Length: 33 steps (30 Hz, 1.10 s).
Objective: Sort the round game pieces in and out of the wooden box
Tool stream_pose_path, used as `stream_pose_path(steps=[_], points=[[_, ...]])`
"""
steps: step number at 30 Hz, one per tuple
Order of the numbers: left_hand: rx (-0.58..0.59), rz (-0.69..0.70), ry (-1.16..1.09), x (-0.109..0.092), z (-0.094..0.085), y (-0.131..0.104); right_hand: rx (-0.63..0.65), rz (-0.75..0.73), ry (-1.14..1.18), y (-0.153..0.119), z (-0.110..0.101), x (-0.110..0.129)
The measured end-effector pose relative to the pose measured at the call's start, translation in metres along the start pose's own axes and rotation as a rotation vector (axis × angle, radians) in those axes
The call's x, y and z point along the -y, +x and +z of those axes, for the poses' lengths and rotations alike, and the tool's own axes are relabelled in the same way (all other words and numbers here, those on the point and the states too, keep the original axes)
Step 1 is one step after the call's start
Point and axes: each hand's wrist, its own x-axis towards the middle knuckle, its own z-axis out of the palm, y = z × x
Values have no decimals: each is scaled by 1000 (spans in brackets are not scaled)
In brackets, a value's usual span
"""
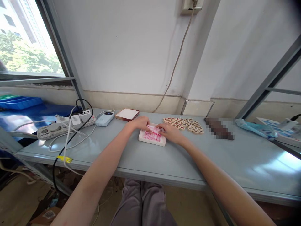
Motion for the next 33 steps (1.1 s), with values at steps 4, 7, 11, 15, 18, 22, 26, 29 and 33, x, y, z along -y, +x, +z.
stream_pose_path(steps=[4,7,11,15,18,22,26,29,33], points=[[-37,7,-42,1,-1,-1,-51,-45,57,0,4,-5],[-30,-4,-81,5,-2,-1,-114,-24,39,1,8,-8],[-36,9,-117,9,-1,-1,-123,27,8,4,10,-11],[-71,13,-138,6,0,0,-81,36,-63,4,9,-10],[-99,26,-117,3,3,2,-49,49,-89,3,8,-11],[-103,67,-49,2,6,3,-13,62,-88,2,9,-13],[-93,55,-22,4,7,4,-38,69,-109,2,8,-11],[-76,38,-18,5,7,5,-100,64,-136,1,6,-9],[-76,46,-12,7,7,6,-152,45,-157,1,5,-6]])
